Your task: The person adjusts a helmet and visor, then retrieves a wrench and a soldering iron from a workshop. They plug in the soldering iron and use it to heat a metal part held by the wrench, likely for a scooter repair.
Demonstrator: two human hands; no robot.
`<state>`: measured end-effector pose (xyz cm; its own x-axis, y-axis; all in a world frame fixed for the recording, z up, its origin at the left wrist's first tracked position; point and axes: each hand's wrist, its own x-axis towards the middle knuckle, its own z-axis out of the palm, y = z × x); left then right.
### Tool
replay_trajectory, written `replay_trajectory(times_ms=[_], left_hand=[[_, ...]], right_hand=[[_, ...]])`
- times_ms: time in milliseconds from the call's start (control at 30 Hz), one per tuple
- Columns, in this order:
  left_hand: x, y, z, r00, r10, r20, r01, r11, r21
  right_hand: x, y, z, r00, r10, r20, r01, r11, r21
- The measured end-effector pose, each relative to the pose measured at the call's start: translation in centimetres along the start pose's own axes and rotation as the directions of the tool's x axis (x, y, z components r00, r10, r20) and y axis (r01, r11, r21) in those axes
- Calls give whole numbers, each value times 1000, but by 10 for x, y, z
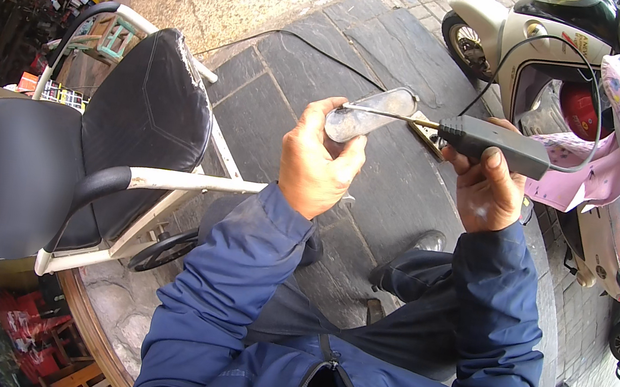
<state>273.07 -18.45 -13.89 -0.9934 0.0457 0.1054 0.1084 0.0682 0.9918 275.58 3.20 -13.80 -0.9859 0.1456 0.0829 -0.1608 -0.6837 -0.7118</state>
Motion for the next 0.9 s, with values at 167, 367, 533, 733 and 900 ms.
replay_trajectory(times_ms=[167,367,533,733,900], left_hand=[[1,-9,-2,998,43,-38,-38,991,125],[2,-10,-1,996,29,-84,-19,994,109],[1,-8,-2,998,49,-29,-45,989,141],[2,-11,-2,999,41,-36,-38,995,95],[2,-12,-2,997,45,-66,-39,995,92]], right_hand=[[-6,3,6,999,-42,8,42,998,-36],[-6,5,4,997,-48,53,55,988,-144],[-6,5,3,998,-55,41,60,988,-139],[-4,4,2,998,-32,63,40,989,-139],[-5,4,1,998,-30,60,37,991,-126]])
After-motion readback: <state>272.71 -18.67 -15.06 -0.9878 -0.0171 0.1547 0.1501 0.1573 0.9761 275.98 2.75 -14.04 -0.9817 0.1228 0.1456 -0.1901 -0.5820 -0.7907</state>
